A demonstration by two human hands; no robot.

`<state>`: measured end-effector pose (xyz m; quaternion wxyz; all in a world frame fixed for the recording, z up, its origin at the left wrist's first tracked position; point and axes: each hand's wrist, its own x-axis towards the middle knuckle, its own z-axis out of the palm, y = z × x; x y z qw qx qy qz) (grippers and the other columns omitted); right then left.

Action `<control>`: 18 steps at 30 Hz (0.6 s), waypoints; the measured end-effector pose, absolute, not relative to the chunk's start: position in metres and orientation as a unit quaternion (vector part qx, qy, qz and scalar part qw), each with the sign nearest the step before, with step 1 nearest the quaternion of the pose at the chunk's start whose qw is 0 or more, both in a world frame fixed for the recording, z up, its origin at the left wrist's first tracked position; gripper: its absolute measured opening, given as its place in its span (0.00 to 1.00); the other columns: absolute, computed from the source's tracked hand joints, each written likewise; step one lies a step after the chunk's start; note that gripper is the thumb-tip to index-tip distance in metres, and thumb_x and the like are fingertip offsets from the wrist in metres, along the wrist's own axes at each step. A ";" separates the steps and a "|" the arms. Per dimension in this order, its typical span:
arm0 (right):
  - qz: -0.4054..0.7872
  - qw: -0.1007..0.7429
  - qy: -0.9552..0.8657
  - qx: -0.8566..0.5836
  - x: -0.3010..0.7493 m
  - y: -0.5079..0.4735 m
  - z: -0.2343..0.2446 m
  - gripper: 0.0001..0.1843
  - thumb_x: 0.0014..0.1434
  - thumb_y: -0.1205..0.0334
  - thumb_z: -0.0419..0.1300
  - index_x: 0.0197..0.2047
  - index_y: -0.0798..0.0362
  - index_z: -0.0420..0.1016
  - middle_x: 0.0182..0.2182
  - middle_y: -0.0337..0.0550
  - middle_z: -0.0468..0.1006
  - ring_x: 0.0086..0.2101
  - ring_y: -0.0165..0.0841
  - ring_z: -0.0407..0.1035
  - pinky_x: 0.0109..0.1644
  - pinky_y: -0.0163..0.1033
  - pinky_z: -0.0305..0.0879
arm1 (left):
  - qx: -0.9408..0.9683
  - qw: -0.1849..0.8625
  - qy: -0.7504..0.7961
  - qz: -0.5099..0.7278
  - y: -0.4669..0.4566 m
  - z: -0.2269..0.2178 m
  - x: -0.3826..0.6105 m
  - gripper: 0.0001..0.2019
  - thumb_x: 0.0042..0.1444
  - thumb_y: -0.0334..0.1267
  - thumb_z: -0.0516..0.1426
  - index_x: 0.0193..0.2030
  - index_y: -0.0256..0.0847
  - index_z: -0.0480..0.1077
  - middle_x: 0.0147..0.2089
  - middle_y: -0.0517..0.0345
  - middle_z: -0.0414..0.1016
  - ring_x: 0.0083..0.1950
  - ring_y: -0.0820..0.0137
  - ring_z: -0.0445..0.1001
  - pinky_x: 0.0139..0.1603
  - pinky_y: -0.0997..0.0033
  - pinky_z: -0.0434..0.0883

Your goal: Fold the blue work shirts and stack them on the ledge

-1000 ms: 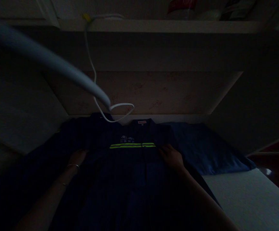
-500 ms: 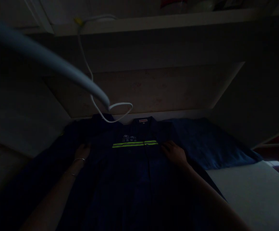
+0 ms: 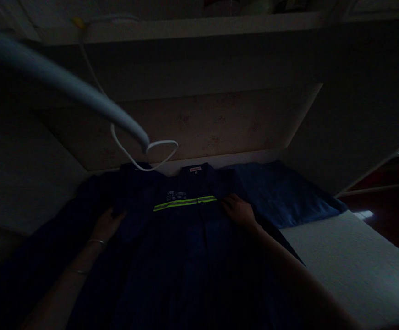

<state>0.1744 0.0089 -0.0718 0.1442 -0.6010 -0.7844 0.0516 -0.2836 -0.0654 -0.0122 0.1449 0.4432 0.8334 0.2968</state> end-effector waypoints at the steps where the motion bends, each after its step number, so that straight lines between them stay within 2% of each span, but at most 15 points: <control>1: 0.053 0.144 -0.784 -0.601 0.174 0.009 -0.072 0.22 0.68 0.47 0.44 0.53 0.43 0.74 0.50 0.39 0.74 0.43 0.32 0.73 0.43 0.35 0.66 | 0.458 0.144 0.829 0.287 -0.063 -0.005 -0.278 0.19 0.53 0.46 0.58 0.49 0.37 0.72 0.46 0.48 0.79 0.46 0.60 0.77 0.47 0.61 0.73; 5: 0.057 0.144 -0.782 -0.604 0.174 0.008 -0.070 0.22 0.68 0.47 0.44 0.52 0.44 0.74 0.49 0.40 0.75 0.43 0.32 0.72 0.42 0.35 0.65 | 0.524 0.130 0.804 0.251 -0.047 0.021 -0.241 0.25 0.57 0.48 0.53 0.57 0.35 0.67 0.56 0.42 0.74 0.55 0.55 0.73 0.56 0.59 0.67; 11: 0.058 0.145 -0.783 -0.601 0.175 0.006 -0.068 0.22 0.68 0.47 0.44 0.53 0.42 0.74 0.49 0.40 0.75 0.43 0.32 0.72 0.42 0.35 0.65 | 0.607 0.135 0.753 0.213 -0.031 0.022 -0.157 0.27 0.58 0.46 0.50 0.62 0.36 0.61 0.60 0.40 0.70 0.59 0.54 0.70 0.60 0.57 0.64; 15: 0.058 0.143 -0.784 -0.601 0.174 0.006 -0.066 0.21 0.68 0.47 0.44 0.53 0.42 0.74 0.49 0.40 0.75 0.44 0.32 0.72 0.43 0.34 0.64 | 0.654 0.175 0.710 0.196 -0.026 -0.003 -0.117 0.26 0.59 0.44 0.50 0.63 0.35 0.60 0.55 0.40 0.74 0.53 0.57 0.75 0.54 0.59 0.68; 18: 0.058 0.139 -0.783 -0.604 0.174 0.006 -0.066 0.22 0.68 0.47 0.44 0.53 0.42 0.74 0.49 0.41 0.74 0.44 0.33 0.72 0.42 0.35 0.65 | 0.686 0.219 0.667 0.191 -0.022 -0.019 -0.106 0.25 0.60 0.42 0.48 0.63 0.36 0.59 0.49 0.49 0.79 0.43 0.67 0.79 0.45 0.68 0.72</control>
